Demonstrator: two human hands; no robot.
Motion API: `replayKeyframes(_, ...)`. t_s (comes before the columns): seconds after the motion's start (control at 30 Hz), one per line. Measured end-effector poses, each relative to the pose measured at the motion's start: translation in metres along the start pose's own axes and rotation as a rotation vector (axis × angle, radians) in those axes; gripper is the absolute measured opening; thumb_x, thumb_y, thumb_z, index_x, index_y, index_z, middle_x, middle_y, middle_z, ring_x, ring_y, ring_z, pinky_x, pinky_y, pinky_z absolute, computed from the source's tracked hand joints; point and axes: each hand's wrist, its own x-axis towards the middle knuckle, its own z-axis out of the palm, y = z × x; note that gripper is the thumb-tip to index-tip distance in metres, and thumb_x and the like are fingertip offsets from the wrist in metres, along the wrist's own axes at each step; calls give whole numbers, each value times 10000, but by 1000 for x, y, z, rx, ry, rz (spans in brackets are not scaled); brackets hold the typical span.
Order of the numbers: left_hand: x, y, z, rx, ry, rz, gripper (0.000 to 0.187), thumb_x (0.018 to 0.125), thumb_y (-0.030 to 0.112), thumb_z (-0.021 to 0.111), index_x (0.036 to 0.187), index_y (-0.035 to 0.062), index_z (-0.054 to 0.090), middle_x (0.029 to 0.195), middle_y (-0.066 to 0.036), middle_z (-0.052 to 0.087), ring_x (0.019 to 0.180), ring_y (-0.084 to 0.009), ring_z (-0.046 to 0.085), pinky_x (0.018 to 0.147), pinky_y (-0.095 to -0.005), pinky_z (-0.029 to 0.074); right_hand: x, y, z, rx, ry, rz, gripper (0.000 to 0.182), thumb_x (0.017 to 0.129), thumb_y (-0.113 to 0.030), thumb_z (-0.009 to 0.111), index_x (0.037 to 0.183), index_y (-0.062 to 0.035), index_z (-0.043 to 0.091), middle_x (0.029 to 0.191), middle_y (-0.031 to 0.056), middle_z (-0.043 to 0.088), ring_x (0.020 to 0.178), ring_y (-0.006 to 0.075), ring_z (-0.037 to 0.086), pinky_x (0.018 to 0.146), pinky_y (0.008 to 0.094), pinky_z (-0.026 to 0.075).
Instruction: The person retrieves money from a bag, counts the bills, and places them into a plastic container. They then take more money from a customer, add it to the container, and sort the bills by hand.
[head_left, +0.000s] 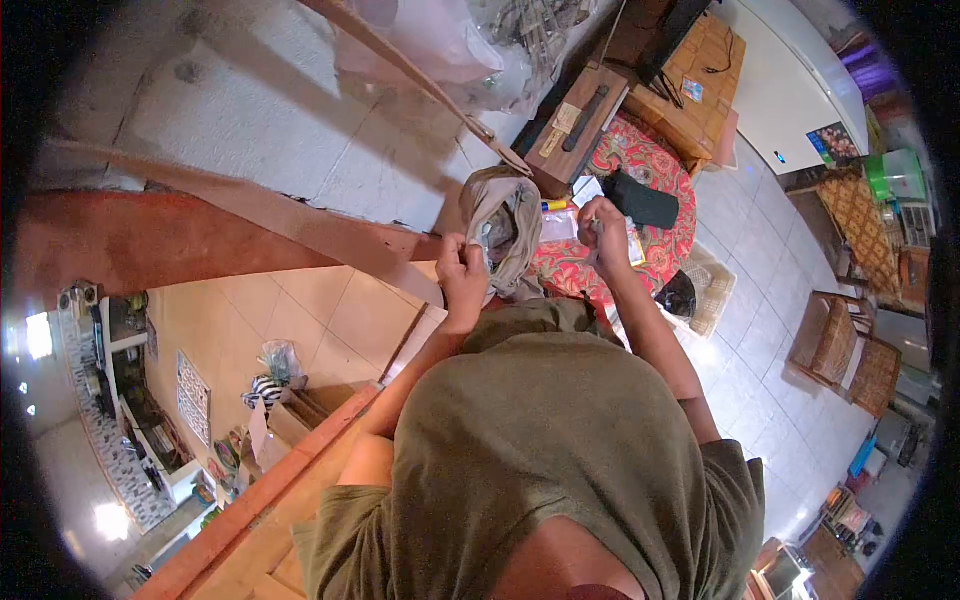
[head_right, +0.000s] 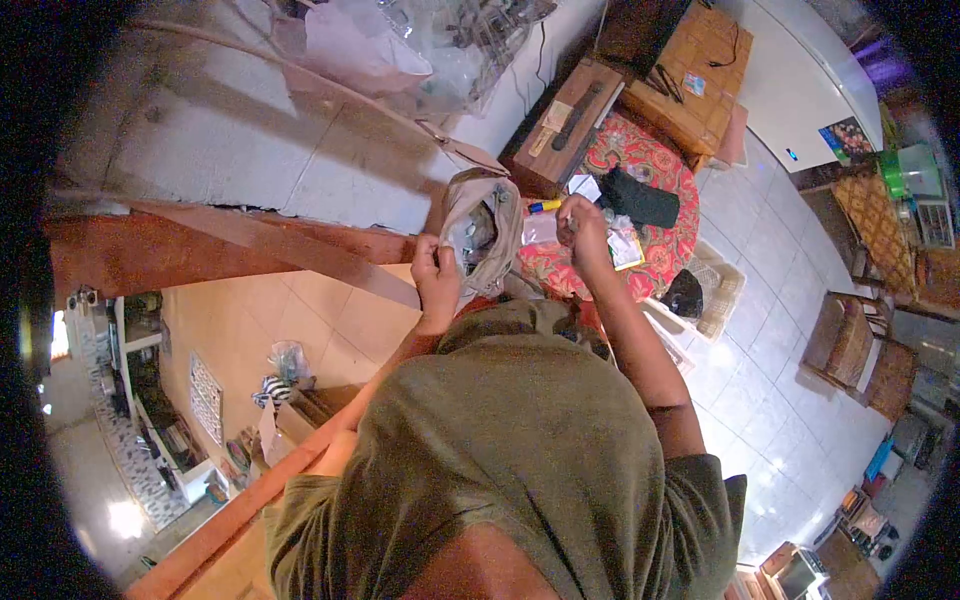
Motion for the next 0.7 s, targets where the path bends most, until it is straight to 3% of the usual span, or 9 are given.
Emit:
replayKeyframes(0.07,0,-6,1,-53,-16,5,73,812,65,516,809,-2,488,647,-84,502,591,-155,472,565,-325,409,-2,-16,20,31,-136,120,120,818,-129,565,736,-41,558,692,42,580,720,147,570,657,297,455)
replayKeyframes(0.13,0,-6,1,-46,-15,17,74,812,67,517,813,-1,486,653,-88,501,596,-161,474,567,-328,410,-3,-22,85,-918,50,-291,166,813,-162,589,705,-36,579,677,86,615,649,194,605,577,355,466)
replayKeyframes(0.23,-2,4,1,19,-12,56,78,811,70,521,818,2,483,658,-91,498,602,-173,476,572,-334,411,7,-13,117,-1356,-204,-156,183,809,-175,597,698,-29,595,765,128,639,708,262,626,598,373,480)
replayKeyframes(0.3,-3,5,1,77,-13,87,80,810,72,522,819,4,482,656,-92,496,603,-178,476,574,-337,412,30,31,109,-1950,-544,-327,173,726,-209,661,718,-45,606,885,158,658,798,312,635,631,382,494)
replayKeyframes(0.4,-6,2,0,-38,-119,-48,43,834,28,483,854,23,445,767,-25,446,757,-112,422,708,-263,395,39,41,121,-2097,-609,-25,183,669,-190,675,770,-48,616,902,152,646,856,315,621,672,388,501)
replayKeyframes(0.5,-5,7,-1,-28,-88,-54,29,834,20,476,846,19,449,765,-28,442,748,-109,419,693,-264,392,27,30,96,-1695,-426,-462,160,721,-140,639,848,-45,627,846,139,633,768,253,635,644,380,501)
replayKeyframes(0.6,-7,1,0,-64,-84,-101,21,833,13,469,845,15,452,763,-23,440,735,-105,414,682,-260,387,16,18,73,-1020,-315,-401,166,857,-135,524,934,-36,632,933,133,633,747,265,635,660,359,516)
replayKeyframes(0.63,-6,-5,1,-41,-52,-60,43,831,45,483,836,9,461,720,-64,477,682,-144,447,645,-295,405,9,11,70,-693,-183,-55,180,888,-181,513,910,-39,622,869,73,606,734,220,599,676,313,491)
replayKeyframes(0.7,-6,-9,1,-16,-23,-24,79,830,77,497,827,3,471,678,-104,514,629,-183,479,609,-330,424,1,4,50,-617,-25,-30,159,874,-177,537,870,-33,605,826,57,583,711,181,565,662,294,462)
